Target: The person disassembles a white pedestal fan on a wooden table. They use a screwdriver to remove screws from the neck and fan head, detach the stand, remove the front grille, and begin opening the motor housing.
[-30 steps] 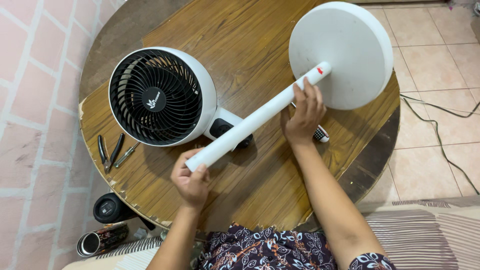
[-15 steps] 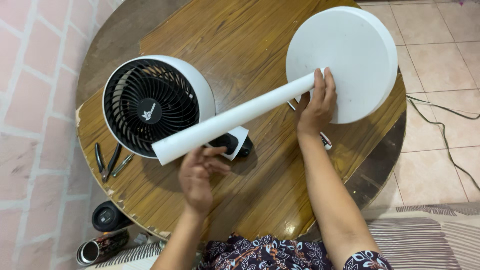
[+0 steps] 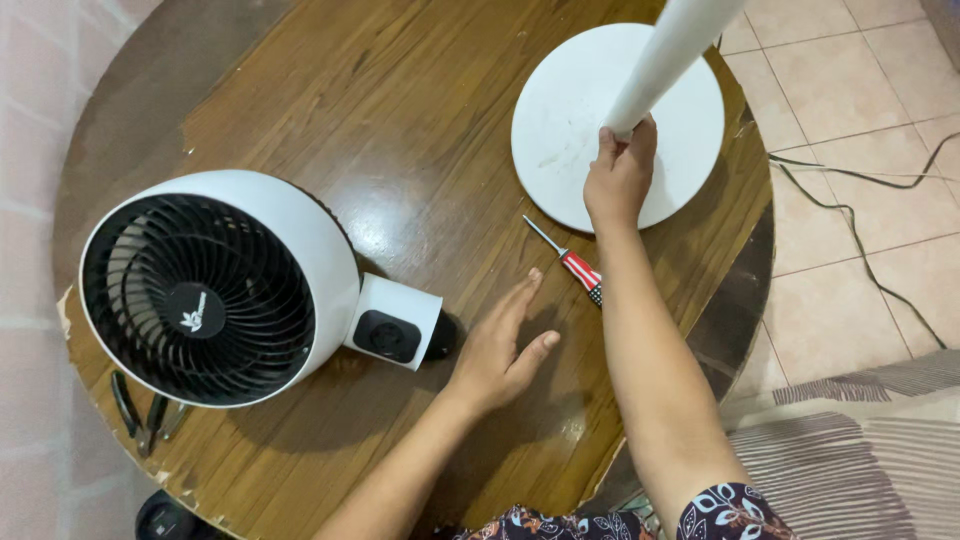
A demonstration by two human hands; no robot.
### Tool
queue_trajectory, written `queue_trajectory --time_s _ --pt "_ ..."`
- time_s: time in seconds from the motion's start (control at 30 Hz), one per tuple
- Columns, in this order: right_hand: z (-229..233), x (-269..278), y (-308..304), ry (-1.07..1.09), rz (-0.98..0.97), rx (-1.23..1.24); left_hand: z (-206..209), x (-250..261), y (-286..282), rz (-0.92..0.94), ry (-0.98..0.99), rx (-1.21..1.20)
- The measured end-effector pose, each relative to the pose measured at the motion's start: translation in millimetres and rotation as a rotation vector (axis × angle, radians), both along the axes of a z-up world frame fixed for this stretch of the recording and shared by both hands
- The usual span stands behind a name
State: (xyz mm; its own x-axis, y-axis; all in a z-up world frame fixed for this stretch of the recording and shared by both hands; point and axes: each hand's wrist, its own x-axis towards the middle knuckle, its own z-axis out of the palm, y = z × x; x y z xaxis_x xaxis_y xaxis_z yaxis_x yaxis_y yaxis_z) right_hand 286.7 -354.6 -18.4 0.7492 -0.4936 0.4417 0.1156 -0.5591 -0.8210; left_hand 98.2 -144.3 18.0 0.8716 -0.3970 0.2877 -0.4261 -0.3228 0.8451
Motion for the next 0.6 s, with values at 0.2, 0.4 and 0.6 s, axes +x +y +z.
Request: queue_trajectory --time_s 0.2,0.4,0.6 --pt "-15.9 17.2 -21.7 0.248 0.024 0.314 -25.7 21.9 -19.5 0.038 0.008 0.08" --pt "-22.3 13.0 -24.6 0.244 0.104 0.315 -39.1 31.7 -25.2 0.077 0.032 0.18" --pt "11.1 -49.3 -4.0 0.432 0.101 -0.262 -54.8 29.7 -21.7 0.083 -0.073 0.152"
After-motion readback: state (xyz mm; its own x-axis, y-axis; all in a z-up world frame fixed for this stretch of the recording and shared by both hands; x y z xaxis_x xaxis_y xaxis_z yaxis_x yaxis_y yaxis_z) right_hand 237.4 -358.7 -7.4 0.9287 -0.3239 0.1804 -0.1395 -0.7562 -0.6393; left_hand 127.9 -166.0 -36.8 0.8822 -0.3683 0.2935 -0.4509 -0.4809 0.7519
